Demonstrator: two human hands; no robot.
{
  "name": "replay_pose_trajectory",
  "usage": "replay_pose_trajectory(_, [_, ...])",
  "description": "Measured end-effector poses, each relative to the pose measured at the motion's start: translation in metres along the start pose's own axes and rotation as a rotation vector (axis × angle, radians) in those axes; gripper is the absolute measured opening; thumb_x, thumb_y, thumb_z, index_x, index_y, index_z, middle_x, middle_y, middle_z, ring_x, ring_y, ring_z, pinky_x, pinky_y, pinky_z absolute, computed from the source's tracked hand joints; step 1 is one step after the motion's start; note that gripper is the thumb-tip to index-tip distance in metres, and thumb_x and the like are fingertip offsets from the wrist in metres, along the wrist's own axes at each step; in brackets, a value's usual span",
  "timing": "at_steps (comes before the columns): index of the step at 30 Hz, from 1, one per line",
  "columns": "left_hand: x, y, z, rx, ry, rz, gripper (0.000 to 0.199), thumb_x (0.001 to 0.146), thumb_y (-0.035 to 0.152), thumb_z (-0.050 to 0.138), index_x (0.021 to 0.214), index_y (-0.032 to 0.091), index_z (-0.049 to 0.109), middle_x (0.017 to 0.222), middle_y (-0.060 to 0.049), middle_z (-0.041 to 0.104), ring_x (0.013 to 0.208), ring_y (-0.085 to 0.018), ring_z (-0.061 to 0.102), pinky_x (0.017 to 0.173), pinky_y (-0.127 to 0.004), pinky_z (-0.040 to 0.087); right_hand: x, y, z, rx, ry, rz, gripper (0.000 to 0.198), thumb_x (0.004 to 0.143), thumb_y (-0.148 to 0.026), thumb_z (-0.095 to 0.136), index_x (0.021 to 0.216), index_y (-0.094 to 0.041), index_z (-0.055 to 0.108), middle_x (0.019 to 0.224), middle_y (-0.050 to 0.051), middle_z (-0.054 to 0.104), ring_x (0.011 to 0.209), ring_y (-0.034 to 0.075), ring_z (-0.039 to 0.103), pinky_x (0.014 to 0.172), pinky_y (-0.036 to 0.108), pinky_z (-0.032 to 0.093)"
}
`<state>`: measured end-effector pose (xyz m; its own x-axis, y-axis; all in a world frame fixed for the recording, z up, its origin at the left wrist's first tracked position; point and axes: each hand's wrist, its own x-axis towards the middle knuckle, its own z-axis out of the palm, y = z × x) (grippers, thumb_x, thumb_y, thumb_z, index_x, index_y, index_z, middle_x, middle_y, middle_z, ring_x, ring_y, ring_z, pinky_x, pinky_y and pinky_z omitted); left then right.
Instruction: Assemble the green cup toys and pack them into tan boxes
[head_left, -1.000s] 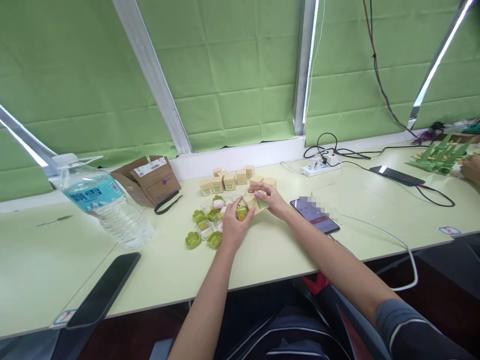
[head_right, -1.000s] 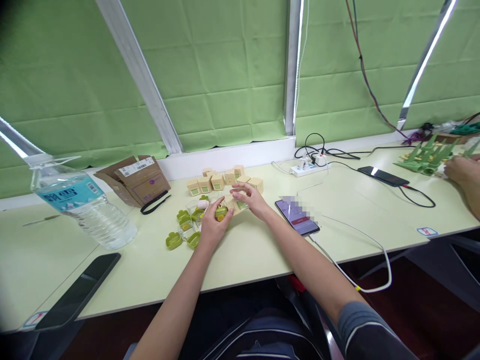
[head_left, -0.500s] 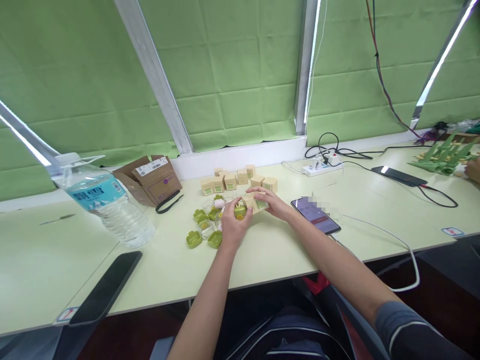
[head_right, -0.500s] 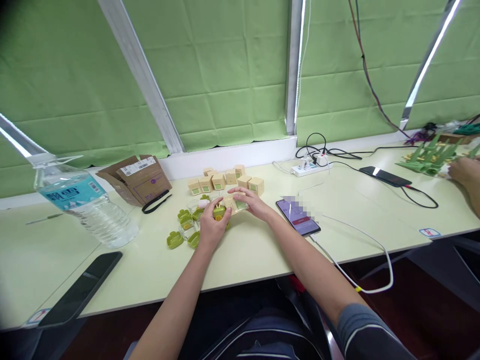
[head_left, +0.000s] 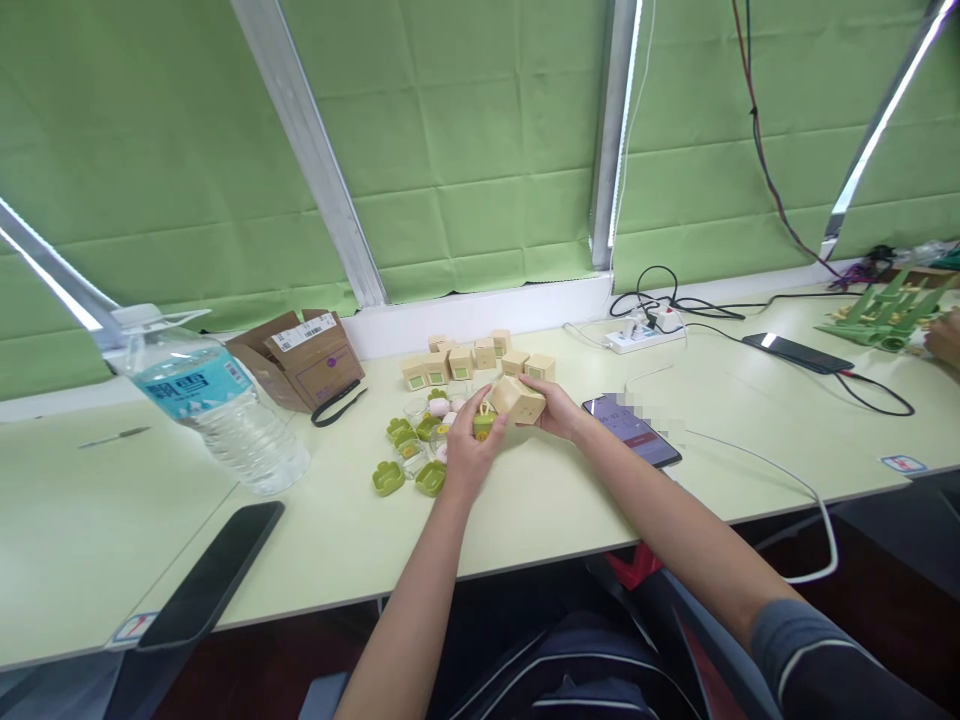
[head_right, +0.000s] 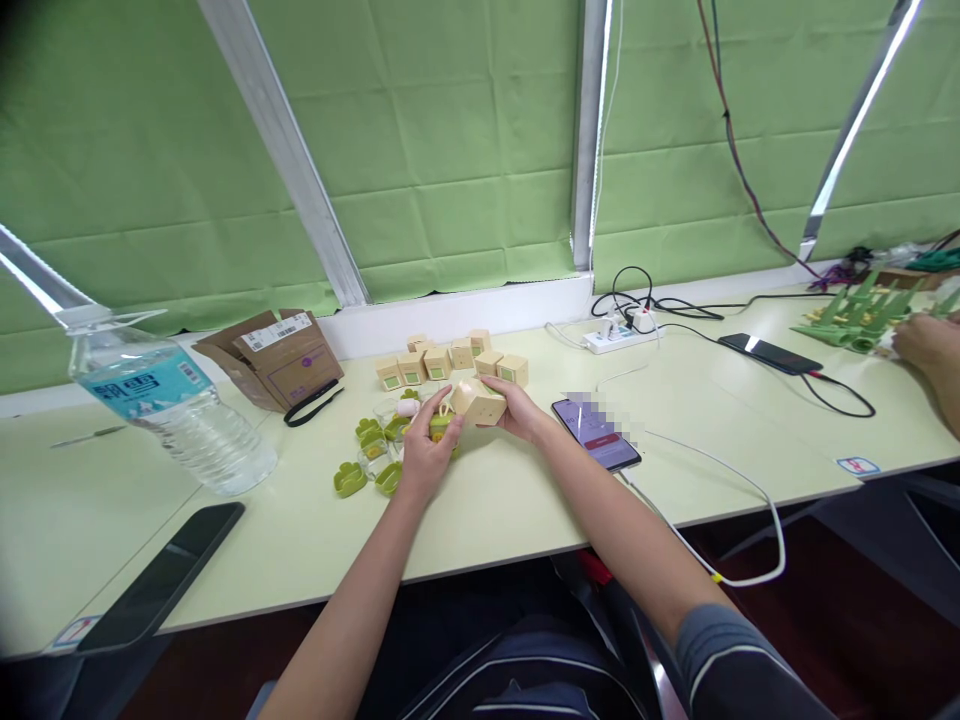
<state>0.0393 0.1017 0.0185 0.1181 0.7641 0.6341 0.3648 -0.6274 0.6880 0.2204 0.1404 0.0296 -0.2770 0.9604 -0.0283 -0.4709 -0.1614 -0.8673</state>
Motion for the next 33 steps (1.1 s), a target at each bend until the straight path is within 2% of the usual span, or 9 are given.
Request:
replay_pose_trajectory(3, [-0.0015, 0.0014, 0.0011, -0.007, -0.055, 0.053, 0.06, 0.086, 0.044, 0.072, 0.14, 0.023, 0.056, 0.14, -0.011, 0.063, 0.129, -0.028, 0.058, 0.11, -0.043, 0.046, -0.002, -0.0007, -0.0018, 0.028, -0.034, 0.135, 0.029, 0.096, -0.038, 0.052, 0.109, -0.016, 0.067, 0.091, 0.009, 0.075, 0.076, 0.021, 0.069, 0.059, 0.03, 0.055])
replay_pose_trajectory(7, [-0.0031, 0.0025, 0.0019, 0.088, -0.074, 0.076, 0.061, 0.086, 0.041, 0.073, 0.142, 0.026, 0.055, 0.131, -0.01, 0.066, 0.12, -0.027, 0.061, 0.104, -0.043, 0.049, -0.0018, -0.0012, -0.0038, -0.046, 0.009, 0.17, 0.031, 0.097, -0.039, 0.051, 0.107, -0.015, 0.068, 0.088, 0.009, 0.075, 0.073, 0.021, 0.069, 0.057, 0.03, 0.057])
replay_pose_trajectory(9, [-0.0027, 0.002, 0.0016, 0.116, -0.062, 0.056, 0.053, 0.088, 0.04, 0.07, 0.138, 0.025, 0.059, 0.122, -0.01, 0.069, 0.111, -0.026, 0.064, 0.099, -0.042, 0.05, -0.0012, -0.0008, -0.0035, -0.077, 0.027, 0.148, 0.032, 0.097, -0.042, 0.05, 0.106, -0.016, 0.068, 0.091, 0.009, 0.075, 0.073, 0.021, 0.069, 0.056, 0.03, 0.058])
replay_pose_trajectory(11, [-0.0016, 0.0008, 0.0012, 0.122, -0.015, 0.028, 0.048, 0.09, 0.04, 0.068, 0.134, 0.023, 0.062, 0.119, -0.01, 0.07, 0.108, -0.025, 0.065, 0.099, -0.042, 0.05, -0.0013, 0.0003, -0.0021, -0.087, -0.016, 0.1, 0.031, 0.097, -0.044, 0.053, 0.109, -0.019, 0.066, 0.095, 0.009, 0.075, 0.076, 0.02, 0.07, 0.057, 0.029, 0.059])
replay_pose_trajectory(13, [-0.0003, -0.0009, 0.0008, 0.115, 0.027, -0.006, 0.047, 0.09, 0.041, 0.067, 0.132, 0.02, 0.064, 0.12, -0.011, 0.07, 0.11, -0.026, 0.065, 0.1, -0.042, 0.05, -0.0021, 0.0017, 0.0, -0.104, -0.097, 0.031, 0.03, 0.091, -0.041, 0.065, 0.114, -0.022, 0.064, 0.101, 0.006, 0.074, 0.08, 0.019, 0.07, 0.059, 0.028, 0.06])
replay_pose_trajectory(16, [0.0009, -0.0034, 0.0007, 0.102, 0.049, -0.039, 0.045, 0.093, 0.043, 0.063, 0.131, 0.019, 0.065, 0.121, -0.012, 0.07, 0.114, -0.027, 0.065, 0.103, -0.042, 0.049, -0.0035, 0.003, 0.0024, -0.151, -0.137, -0.056, 0.043, 0.079, -0.034, 0.081, 0.115, -0.026, 0.06, 0.103, 0.002, 0.072, 0.083, 0.018, 0.071, 0.06, 0.027, 0.062])
replay_pose_trajectory(22, [0.0009, -0.0063, 0.0014, 0.105, 0.068, -0.011, 0.041, 0.098, 0.04, 0.053, 0.132, 0.02, 0.065, 0.12, -0.012, 0.07, 0.115, -0.025, 0.064, 0.105, -0.042, 0.047, -0.0027, -0.0009, -0.0008, -0.192, -0.136, -0.118, 0.041, 0.083, -0.046, 0.075, 0.113, -0.023, 0.061, 0.095, 0.005, 0.074, 0.073, 0.017, 0.072, 0.045, 0.019, 0.053])
replay_pose_trajectory(29, [0.0016, -0.0067, 0.0003, 0.115, 0.083, 0.009, 0.043, 0.097, 0.041, 0.055, 0.136, 0.023, 0.063, 0.122, -0.01, 0.066, 0.117, -0.024, 0.061, 0.106, -0.042, 0.047, -0.003, -0.0028, -0.004, -0.196, -0.097, -0.061, 0.037, 0.086, -0.048, 0.066, 0.109, -0.02, 0.064, 0.086, 0.006, 0.075, 0.055, 0.015, 0.068, 0.035, 0.018, 0.036])
replay_pose_trajectory(33, [0.0012, -0.0032, 0.0006, 0.071, 0.012, 0.054, 0.043, 0.097, 0.04, 0.056, 0.137, 0.024, 0.062, 0.13, -0.01, 0.065, 0.123, -0.023, 0.06, 0.109, -0.041, 0.046, -0.0033, -0.0027, -0.0058, -0.16, -0.029, 0.021, 0.033, 0.084, -0.045, 0.065, 0.106, -0.019, 0.064, 0.08, 0.006, 0.074, 0.056, 0.017, 0.065, 0.037, 0.021, 0.039])
